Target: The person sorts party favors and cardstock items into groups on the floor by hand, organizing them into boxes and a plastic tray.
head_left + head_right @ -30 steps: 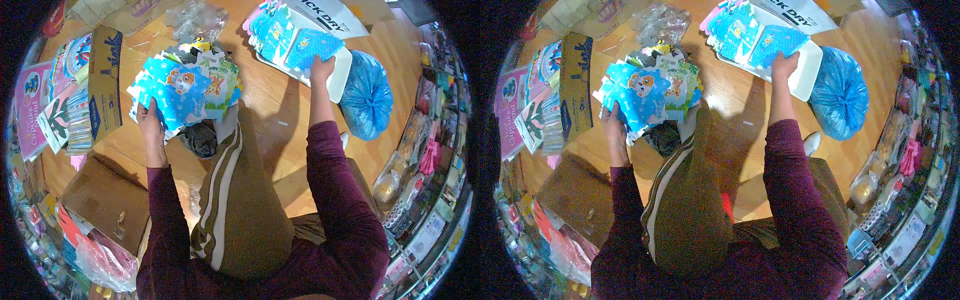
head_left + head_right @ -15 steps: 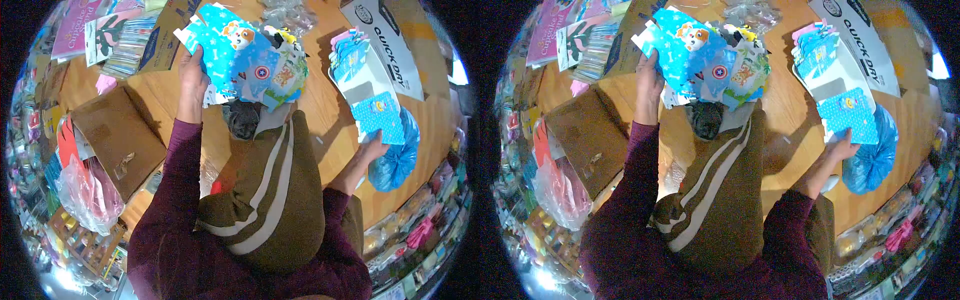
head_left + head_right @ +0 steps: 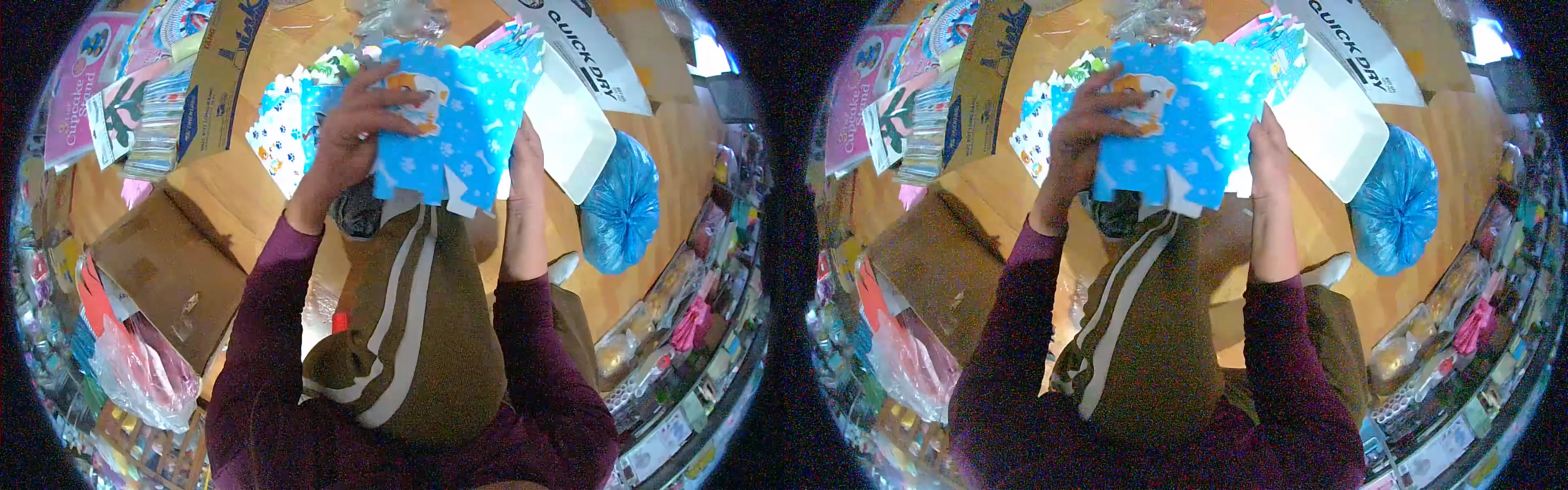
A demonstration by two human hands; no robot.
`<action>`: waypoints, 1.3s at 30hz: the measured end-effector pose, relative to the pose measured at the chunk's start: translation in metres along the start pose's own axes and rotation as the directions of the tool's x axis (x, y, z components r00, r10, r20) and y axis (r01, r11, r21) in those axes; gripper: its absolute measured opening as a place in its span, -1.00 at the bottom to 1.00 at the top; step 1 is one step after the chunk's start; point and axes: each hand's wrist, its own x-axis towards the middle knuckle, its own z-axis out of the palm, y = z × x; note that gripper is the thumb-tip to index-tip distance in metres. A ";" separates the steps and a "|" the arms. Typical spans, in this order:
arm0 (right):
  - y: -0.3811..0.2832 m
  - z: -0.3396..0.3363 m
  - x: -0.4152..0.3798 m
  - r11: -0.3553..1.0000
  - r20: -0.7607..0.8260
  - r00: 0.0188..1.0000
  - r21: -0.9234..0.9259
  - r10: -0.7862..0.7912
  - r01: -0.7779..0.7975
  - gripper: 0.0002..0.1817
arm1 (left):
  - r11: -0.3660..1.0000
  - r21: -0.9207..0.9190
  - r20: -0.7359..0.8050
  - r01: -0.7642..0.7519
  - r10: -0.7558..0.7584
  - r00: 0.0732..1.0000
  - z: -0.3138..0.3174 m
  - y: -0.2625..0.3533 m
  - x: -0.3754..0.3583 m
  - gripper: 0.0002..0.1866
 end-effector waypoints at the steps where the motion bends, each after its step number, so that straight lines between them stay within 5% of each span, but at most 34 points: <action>1: -0.001 0.002 0.002 0.998 -0.018 0.998 0.024 0.053 -0.053 -0.55 | 0.987 0.150 0.088 -0.057 0.044 0.995 0.002 -0.002 -0.001 -0.67; 4: -0.001 0.001 0.004 0.983 -0.112 0.977 -0.007 0.181 -0.182 -0.49 | 0.983 0.181 0.015 0.000 -0.003 1.000 0.016 0.000 -0.008 -0.81; 7: 0.015 -0.007 0.008 0.991 -0.188 0.977 -0.072 0.097 -0.112 -0.43 | 0.985 0.172 0.020 -0.004 0.001 1.000 0.021 -0.004 -0.015 -0.74; 11: 0.005 -0.006 -0.005 0.997 0.061 0.996 0.024 -0.072 0.070 -0.47 | 0.988 0.142 0.135 0.054 -0.073 0.988 0.022 -0.001 -0.019 -0.63; 15: 0.011 -0.012 -0.007 0.995 0.004 0.997 -0.068 -0.079 0.079 -0.49 | 0.993 0.095 0.206 0.065 -0.083 0.975 0.026 0.011 -0.020 -0.56; 17: 0.006 -0.014 -0.011 0.992 -0.011 0.998 -0.110 -0.068 0.066 -0.51 | 0.975 0.068 -0.147 0.214 -0.202 0.968 0.040 0.024 -0.023 -0.60; 18: 0.004 -0.015 -0.011 0.985 -0.041 0.996 -0.156 -0.076 0.068 -0.53 | 0.967 0.093 -0.160 0.236 -0.219 0.962 0.046 0.026 -0.024 -0.60; 20: 0.003 -0.018 -0.012 0.986 -0.018 0.995 -0.133 -0.100 0.097 -0.57 | 0.671 -0.598 -0.186 0.439 -0.649 0.737 0.062 0.024 -0.026 -0.62; 21: 0.002 -0.015 -0.016 0.991 -0.001 0.992 -0.051 -0.124 0.123 -0.56 | 0.493 -0.751 -0.043 0.440 -0.702 0.711 0.067 0.018 -0.025 -0.49; 22: 0.003 -0.013 -0.017 0.992 0.011 0.993 -0.045 -0.120 0.121 -0.56 | 0.499 -0.747 -0.055 0.439 -0.705 0.707 0.067 0.022 -0.020 -0.49; 24: 0.009 -0.014 -0.020 0.998 -0.020 0.998 0.009 -0.057 0.058 -0.56 | 0.236 -0.763 0.189 0.602 -0.809 0.557 0.068 0.034 -0.012 -0.53; 26: 0.014 -0.023 -0.019 0.999 -0.022 0.999 -0.004 -0.040 0.040 -0.55 | 0.225 -0.802 0.202 0.553 -0.770 0.606 0.074 0.025 -0.016 -0.58; 29: 0.014 -0.037 -0.024 1.000 -0.005 1.000 0.013 -0.002 0.002 -0.53 | 0.391 -0.726 0.096 0.566 -0.757 0.646 0.078 0.018 -0.024 -0.69; 31: 0.011 -0.049 -0.031 0.999 -0.077 0.997 0.036 -0.019 0.022 -0.53 | 0.777 -0.287 -0.153 0.561 -0.615 0.774 0.072 -0.008 -0.042 -0.61; 32: 0.008 -0.057 -0.033 0.997 -0.142 0.989 0.054 -0.038 0.046 -0.53 | 0.824 -0.099 -0.323 0.559 -0.557 0.765 0.059 -0.016 -0.049 -0.57; 33: 0.015 -0.076 -0.034 0.994 -0.170 0.984 0.091 -0.048 0.064 -0.54 | 0.825 0.095 -0.475 0.557 -0.454 0.754 0.040 -0.025 -0.054 -0.53; 34: 0.014 -0.085 -0.036 0.993 -0.182 0.982 0.089 -0.055 0.072 -0.54 | 0.803 0.097 -0.562 0.587 -0.443 0.698 0.021 -0.033 -0.058 -0.46; 36: 0.011 -0.098 -0.046 0.983 -0.262 0.963 0.149 -0.061 0.103 -0.54 | 0.695 0.381 -0.585 0.610 -0.329 0.741 -0.012 -0.039 -0.070 -0.42; 39: 0.021 -0.127 -0.054 0.979 -0.285 0.957 0.170 -0.060 0.112 -0.55 | 0.565 0.367 -0.615 0.738 -0.448 0.649 -0.021 -0.051 -0.080 -0.40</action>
